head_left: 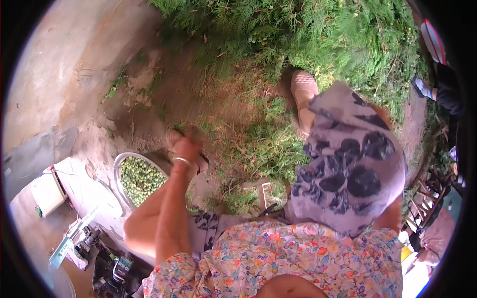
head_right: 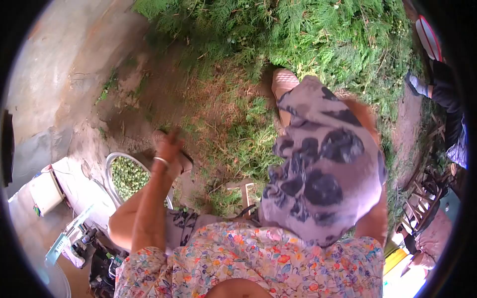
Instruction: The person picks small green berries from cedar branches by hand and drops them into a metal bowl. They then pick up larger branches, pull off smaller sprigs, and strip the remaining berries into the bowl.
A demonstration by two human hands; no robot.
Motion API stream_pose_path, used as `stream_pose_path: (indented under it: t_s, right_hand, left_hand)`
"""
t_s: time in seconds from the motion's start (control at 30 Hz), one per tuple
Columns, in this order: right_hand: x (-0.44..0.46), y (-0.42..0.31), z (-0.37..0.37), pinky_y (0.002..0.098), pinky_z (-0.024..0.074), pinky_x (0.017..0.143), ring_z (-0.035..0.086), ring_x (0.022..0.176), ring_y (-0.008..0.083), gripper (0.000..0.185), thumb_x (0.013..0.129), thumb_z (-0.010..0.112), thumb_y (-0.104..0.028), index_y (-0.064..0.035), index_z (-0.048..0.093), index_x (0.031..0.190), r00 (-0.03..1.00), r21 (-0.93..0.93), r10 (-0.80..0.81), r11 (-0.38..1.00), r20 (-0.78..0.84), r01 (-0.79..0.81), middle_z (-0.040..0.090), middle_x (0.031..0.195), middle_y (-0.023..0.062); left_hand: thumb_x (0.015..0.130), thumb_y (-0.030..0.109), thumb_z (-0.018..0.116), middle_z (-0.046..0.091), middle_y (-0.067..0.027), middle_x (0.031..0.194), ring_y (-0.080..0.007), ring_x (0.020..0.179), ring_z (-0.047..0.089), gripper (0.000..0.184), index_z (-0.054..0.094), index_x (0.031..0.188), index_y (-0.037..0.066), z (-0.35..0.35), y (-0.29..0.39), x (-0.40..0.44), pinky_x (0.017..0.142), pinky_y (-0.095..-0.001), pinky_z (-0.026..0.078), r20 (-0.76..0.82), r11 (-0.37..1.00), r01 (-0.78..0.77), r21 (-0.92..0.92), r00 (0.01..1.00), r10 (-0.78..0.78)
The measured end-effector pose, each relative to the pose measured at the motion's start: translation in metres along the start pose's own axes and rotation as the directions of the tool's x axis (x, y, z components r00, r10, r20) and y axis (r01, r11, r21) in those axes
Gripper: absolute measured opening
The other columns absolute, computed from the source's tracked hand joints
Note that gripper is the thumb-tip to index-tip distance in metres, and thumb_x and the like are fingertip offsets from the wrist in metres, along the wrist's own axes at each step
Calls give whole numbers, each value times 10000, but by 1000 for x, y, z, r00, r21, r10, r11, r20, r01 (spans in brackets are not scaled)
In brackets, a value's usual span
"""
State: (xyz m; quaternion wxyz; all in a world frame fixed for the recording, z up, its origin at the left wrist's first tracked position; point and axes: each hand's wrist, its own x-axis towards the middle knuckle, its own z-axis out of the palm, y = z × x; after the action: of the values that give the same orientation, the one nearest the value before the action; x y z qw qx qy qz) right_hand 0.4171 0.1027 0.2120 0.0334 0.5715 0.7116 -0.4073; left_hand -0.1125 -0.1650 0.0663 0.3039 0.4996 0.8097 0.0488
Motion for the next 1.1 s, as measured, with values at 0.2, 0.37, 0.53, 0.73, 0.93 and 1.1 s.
stream_pose_path:
  t_s: [0.2,0.37,0.53,0.73,0.93,1.1]
  right_hand:
    - [23,55,158,379,399,856,569,954,236,338,794,591,-209,-51,550,1090,909,-236,188,966,372,-103,618,1020,72]
    - [24,50,236,379,399,856,569,955,242,345,781,596,-205,-53,551,1087,852,-243,189,967,488,-75,618,1019,76]
    - [11,44,276,378,400,856,569,956,248,352,767,601,-200,-56,552,1084,825,-228,164,973,541,-44,618,1018,80]
    - [-6,43,302,378,400,856,569,957,256,361,752,607,-195,-59,553,1081,791,-205,134,979,597,-12,618,1018,85]
    - [68,2,243,377,401,856,568,958,263,371,736,613,-190,-62,554,1078,935,55,46,996,351,-70,618,1017,90]
    - [136,-96,130,377,402,856,568,959,270,379,722,618,-186,-64,555,1076,996,405,-92,910,-14,89,618,1016,94]
  left_hand:
    - [790,480,574,441,-300,1235,-509,1155,379,770,297,1353,34,117,72,-16,902,-434,412,24,955,295,-22,955,-295]
    - [837,397,554,-8,-348,1391,-513,1289,92,777,137,1407,74,142,165,-26,1046,-555,173,126,823,498,-274,867,-483]
    - [786,266,628,77,-295,1403,-490,1277,146,791,162,1397,79,176,255,-66,1028,-564,197,323,986,134,-98,942,-96]
    - [622,195,757,262,-258,1366,-414,1233,325,970,171,1363,-23,193,255,-79,1022,-370,299,445,724,199,-660,881,163]
    - [596,231,758,400,-245,1286,-348,1212,390,911,283,1336,-8,165,264,-72,1000,-357,344,663,694,290,-659,659,355]
    - [617,138,738,581,-154,960,-298,857,576,457,582,1045,97,139,224,-59,746,-371,491,326,795,-123,-594,867,378]
